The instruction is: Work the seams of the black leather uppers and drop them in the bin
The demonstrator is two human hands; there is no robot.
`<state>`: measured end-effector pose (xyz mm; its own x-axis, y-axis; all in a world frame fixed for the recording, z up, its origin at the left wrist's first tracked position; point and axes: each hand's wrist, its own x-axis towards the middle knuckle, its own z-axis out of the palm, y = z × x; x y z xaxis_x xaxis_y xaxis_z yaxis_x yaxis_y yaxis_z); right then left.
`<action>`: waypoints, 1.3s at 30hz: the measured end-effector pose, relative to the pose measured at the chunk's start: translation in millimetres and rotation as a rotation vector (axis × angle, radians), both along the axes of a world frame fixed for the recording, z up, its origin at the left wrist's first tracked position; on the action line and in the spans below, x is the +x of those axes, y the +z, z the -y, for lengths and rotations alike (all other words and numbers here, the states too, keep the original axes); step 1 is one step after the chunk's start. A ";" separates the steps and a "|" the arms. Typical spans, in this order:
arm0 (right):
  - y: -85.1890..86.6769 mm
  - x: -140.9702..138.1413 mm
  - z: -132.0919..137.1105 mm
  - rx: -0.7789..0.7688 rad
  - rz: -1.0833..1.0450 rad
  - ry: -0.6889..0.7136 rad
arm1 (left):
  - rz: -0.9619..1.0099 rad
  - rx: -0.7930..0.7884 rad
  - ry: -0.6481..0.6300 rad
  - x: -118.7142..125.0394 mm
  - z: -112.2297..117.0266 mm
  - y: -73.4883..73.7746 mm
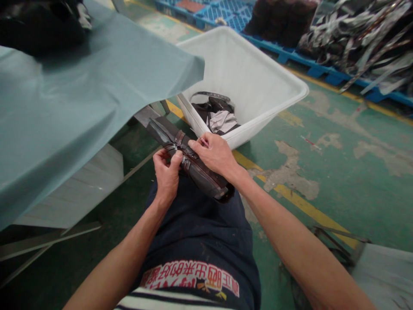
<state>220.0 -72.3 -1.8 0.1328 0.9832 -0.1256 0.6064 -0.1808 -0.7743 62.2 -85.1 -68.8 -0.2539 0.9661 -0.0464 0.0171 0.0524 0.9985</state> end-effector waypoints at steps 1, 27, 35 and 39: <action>-0.5 0.2 0.0 -0.004 -0.002 -0.006 | 0.009 0.003 -0.008 0.0 -0.1 -0.6; -18.5 6.5 6.0 0.048 -0.149 -0.064 | 0.019 0.002 -0.023 -3.8 2.6 -9.2; -18.4 6.3 7.1 0.049 -0.175 -0.086 | 0.029 -0.019 -0.042 -4.4 1.7 -9.5; -17.5 6.1 8.0 0.057 -0.158 -0.093 | 0.028 -0.019 -0.042 -4.8 2.7 -9.0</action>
